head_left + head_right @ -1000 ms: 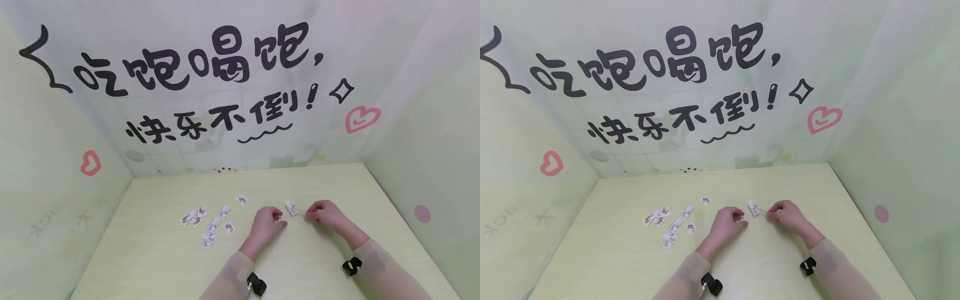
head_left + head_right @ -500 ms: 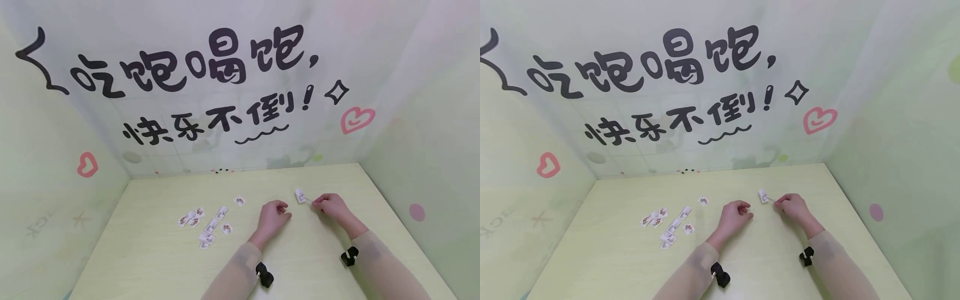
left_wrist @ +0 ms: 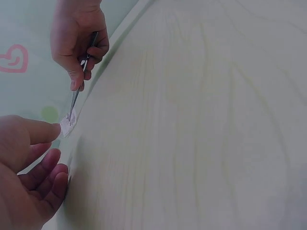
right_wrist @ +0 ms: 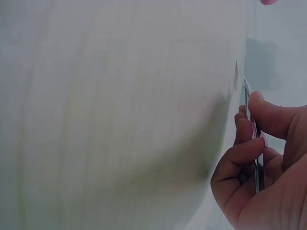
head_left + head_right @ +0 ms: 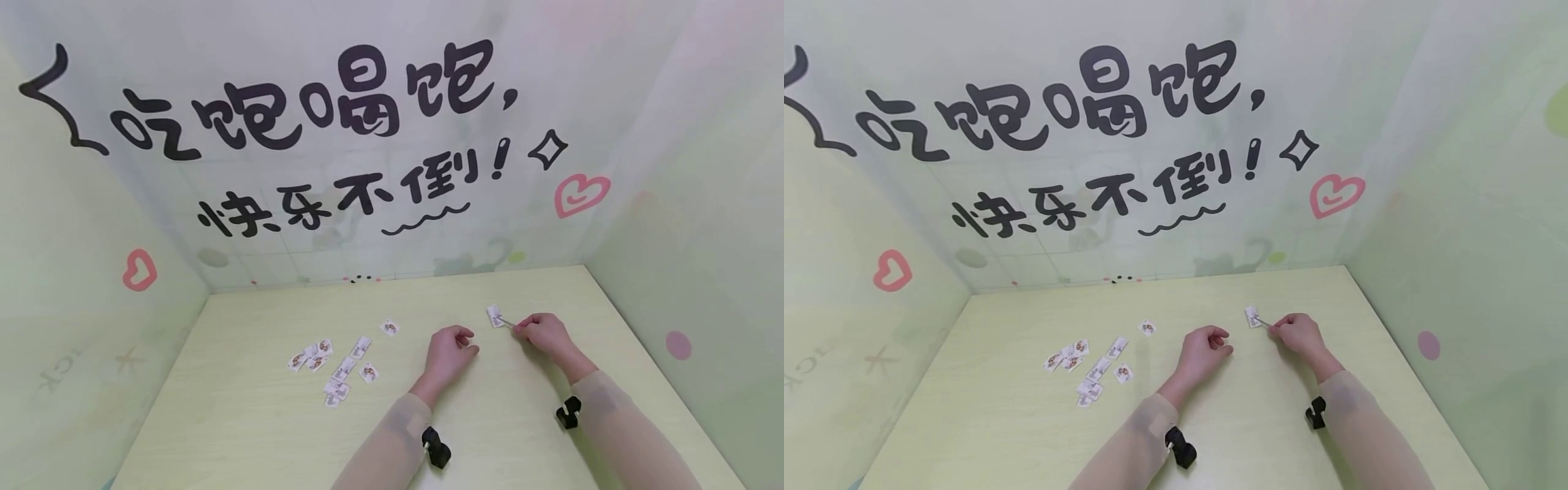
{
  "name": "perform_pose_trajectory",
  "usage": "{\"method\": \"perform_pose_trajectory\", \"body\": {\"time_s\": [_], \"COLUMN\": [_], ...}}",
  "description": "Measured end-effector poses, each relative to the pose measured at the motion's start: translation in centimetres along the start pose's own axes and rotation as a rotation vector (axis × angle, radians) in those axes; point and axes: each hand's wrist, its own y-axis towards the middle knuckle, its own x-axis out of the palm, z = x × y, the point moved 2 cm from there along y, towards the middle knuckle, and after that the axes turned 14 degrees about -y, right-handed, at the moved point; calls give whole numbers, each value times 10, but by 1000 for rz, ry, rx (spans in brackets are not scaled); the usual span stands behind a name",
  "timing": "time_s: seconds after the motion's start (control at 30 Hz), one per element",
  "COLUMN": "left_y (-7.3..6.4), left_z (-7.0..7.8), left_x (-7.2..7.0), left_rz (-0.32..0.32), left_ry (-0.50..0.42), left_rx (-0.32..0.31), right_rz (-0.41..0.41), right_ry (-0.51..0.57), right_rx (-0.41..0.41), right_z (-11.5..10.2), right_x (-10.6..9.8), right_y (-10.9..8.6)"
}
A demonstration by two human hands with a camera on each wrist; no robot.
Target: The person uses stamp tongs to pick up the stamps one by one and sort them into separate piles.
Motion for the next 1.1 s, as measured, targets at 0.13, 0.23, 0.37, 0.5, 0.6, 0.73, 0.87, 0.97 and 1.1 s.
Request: {"method": "perform_pose_trajectory", "body": {"time_s": [0.13, 0.23, 0.37, 0.5, 0.6, 0.73, 0.87, 0.97, 1.1], "left_y": [1, 1, 1, 1, 1, -1, -1, -2, -3], "left_z": [-1, 0, 1, 3, 4, 6, 6, 5, 4], "left_x": [0, 0, 1, 1, 1, 1, 1, 1, 0], "left_rz": [4, 6, 5, 0, 2, 9, 18, 19, 16], "left_ry": [2, 2, -10, -12, -1, 5, 4, 5, -2], "left_rx": [0, 3, -1, -5, -6, 0, 5, -4, -13], "right_rz": [15, 16, 14, 15, 16, 28, 40, 39, 43], "right_ry": [-18, -33, -50, -67, -91, -125, -143, -144, -143], "right_rx": [0, 4, 5, -2, -8, -20, -31, -34, -26], "right_z": [3, 2, 2, 3, 4, 7, 9, 10, 12], "right_x": [2, 2, 0, -3, -5, -7, -8, -9, -11], "right_y": [1, 1, 0, -1, -1, -3, -4, -6, -7]}}
